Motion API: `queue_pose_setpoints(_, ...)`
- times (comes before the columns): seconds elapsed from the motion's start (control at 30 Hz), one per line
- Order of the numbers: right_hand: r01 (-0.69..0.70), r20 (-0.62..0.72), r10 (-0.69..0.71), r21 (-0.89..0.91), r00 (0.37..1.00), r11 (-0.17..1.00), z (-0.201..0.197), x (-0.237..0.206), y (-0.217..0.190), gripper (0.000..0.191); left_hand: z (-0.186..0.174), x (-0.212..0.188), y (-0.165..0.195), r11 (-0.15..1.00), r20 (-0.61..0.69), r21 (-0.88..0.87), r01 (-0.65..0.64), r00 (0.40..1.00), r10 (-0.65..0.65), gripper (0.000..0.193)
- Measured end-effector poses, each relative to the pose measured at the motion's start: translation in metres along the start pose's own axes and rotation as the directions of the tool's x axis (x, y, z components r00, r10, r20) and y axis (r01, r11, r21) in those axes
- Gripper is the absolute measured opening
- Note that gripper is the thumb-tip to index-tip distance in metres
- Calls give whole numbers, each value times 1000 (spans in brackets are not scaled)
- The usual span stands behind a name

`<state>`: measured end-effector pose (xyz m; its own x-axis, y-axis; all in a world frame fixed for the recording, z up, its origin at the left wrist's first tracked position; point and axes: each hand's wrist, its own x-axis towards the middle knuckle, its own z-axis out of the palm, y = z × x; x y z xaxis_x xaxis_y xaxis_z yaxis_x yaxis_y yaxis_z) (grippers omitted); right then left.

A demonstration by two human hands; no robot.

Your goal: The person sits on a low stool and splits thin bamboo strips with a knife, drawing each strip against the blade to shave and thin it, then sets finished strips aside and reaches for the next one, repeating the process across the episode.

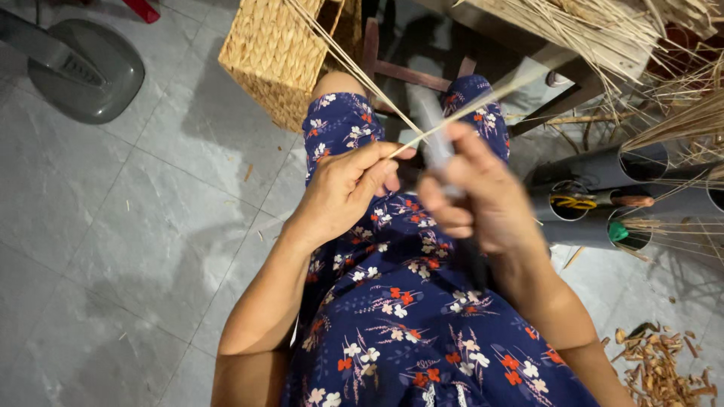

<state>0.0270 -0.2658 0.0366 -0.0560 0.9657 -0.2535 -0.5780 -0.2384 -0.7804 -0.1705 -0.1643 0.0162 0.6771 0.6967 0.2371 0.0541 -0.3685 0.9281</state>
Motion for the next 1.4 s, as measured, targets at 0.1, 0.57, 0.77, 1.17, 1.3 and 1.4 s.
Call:
queue_pose_setpoints(0.1,202,64,-207,77,976,976,-11,-7,-17,46,-4,-3,1,992,-28,35,-121,992,122,20)
queue_pose_setpoints(0.57,33,120,-43,80,992,996,2,-11,8,47,-5,-11,26,957,-120,127,-261,954,276,21)
queue_pose_setpoints(0.77,98,162,-111,85,981,992,2,-18,9,50,-9,-20,35,939,-124,143,-313,935,331,29)
queue_pose_setpoints(1.17,137,139,-148,87,979,987,4,-22,8,45,3,-19,17,986,-97,64,-153,982,159,17)
queue_pose_setpoints(1.3,-21,140,17,29,990,999,13,-6,22,47,9,-16,8,988,-155,91,-127,978,140,11)
queue_pose_setpoints(1.4,-56,93,51,55,994,997,12,-2,22,47,4,-15,5,995,-105,66,-71,991,78,11)
